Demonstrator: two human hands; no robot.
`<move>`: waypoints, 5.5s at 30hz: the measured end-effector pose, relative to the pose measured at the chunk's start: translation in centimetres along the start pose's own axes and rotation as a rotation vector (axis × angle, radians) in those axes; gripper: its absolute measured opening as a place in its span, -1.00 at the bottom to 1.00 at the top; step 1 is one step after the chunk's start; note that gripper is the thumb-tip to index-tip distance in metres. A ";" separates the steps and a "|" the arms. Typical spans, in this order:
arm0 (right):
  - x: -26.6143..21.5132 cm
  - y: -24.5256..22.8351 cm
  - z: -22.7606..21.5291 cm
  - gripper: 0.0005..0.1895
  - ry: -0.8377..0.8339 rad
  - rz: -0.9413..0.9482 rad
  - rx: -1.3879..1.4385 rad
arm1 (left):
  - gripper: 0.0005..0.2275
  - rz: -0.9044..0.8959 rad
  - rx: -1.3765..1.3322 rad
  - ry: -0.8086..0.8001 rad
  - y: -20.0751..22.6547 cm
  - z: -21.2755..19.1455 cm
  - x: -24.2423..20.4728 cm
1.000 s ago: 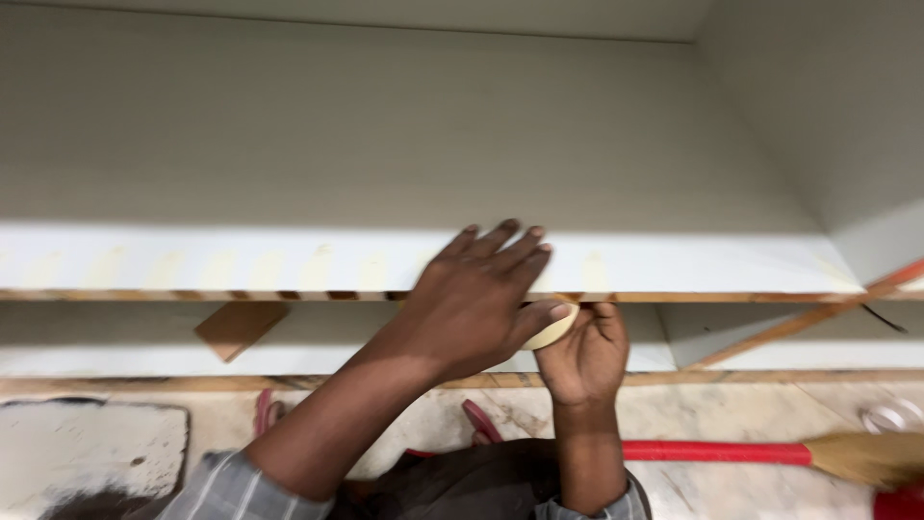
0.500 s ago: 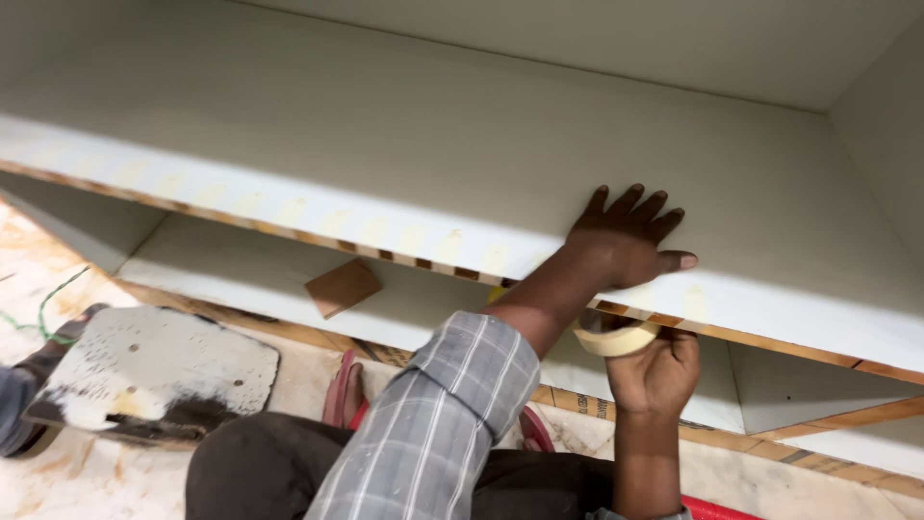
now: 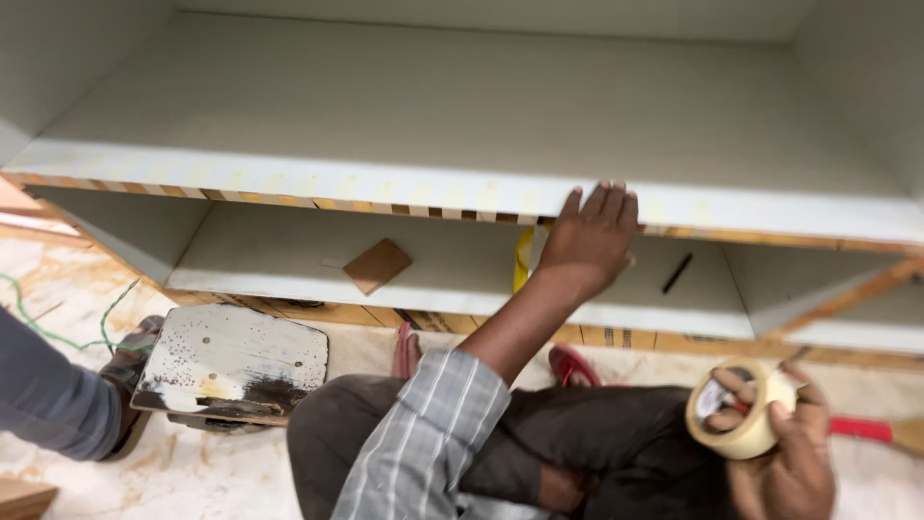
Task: The person applies masking tape to the edges of a white wooden cabinet. They sit on the floor and use both hands to unroll and press the tape along the front and side edges of the furniture.
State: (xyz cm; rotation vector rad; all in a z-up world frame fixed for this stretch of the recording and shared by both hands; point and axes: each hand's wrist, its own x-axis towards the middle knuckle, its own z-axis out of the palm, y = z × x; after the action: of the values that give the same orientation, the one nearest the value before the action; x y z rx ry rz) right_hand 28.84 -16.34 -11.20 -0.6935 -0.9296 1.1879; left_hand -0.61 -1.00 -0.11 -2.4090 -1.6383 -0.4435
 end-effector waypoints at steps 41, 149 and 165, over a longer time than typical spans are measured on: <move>13.8 -8.6 4.5 -0.19 -0.292 0.123 -0.413 | -0.63 -0.051 -1.023 -0.117 11.1 -2.2 6.3; 19.4 2.9 3.2 -0.59 0.130 0.137 -0.301 | -0.68 0.296 -0.287 0.179 7.8 2.6 11.5; 21.0 5.2 2.1 -0.74 0.104 0.041 -0.258 | -0.66 0.338 -0.234 0.249 7.9 3.4 11.2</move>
State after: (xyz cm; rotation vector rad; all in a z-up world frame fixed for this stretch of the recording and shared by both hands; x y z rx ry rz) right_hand 26.72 5.29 -9.76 -0.9757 -0.9944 1.0667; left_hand 10.99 6.95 0.74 -2.5982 -1.1035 -0.8719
